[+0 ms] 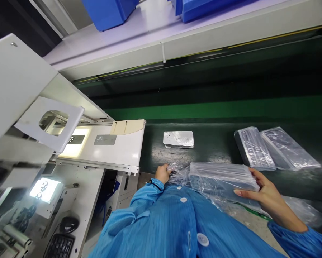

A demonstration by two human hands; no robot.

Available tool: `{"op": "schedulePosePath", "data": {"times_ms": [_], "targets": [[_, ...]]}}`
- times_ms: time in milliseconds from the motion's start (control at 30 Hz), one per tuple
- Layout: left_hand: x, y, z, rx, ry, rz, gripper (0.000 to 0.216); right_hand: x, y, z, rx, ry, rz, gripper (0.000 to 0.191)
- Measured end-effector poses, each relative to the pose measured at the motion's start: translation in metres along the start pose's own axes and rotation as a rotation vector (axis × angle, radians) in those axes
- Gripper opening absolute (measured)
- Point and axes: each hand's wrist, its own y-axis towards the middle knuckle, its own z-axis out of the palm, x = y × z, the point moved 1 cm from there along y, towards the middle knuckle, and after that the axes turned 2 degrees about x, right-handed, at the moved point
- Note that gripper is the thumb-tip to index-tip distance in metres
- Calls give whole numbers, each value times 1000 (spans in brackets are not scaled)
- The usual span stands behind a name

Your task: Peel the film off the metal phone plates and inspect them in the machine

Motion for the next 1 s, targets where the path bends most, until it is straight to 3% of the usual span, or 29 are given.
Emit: {"op": "schedulePosePath", "data": {"times_ms": [333, 533, 667, 900, 1000], "targets": [[3, -4, -3, 2, -177, 6, 16, 20, 0, 1, -94, 93, 200, 72], [-1, -14, -4, -22, -490, -84, 24, 27, -2, -3, -104, 74, 165, 71], [-8, -28, -6, 11, -756, -181, 35, 16, 3, -6, -203, 229, 269, 67], [-18, -51, -37, 24, -1145, -264, 52, -8, 5, -19, -238, 293, 301, 65], [-34, -63, -57, -80, -1437, -236, 47, -25, 9, -25, -241, 315, 267, 63]]}}
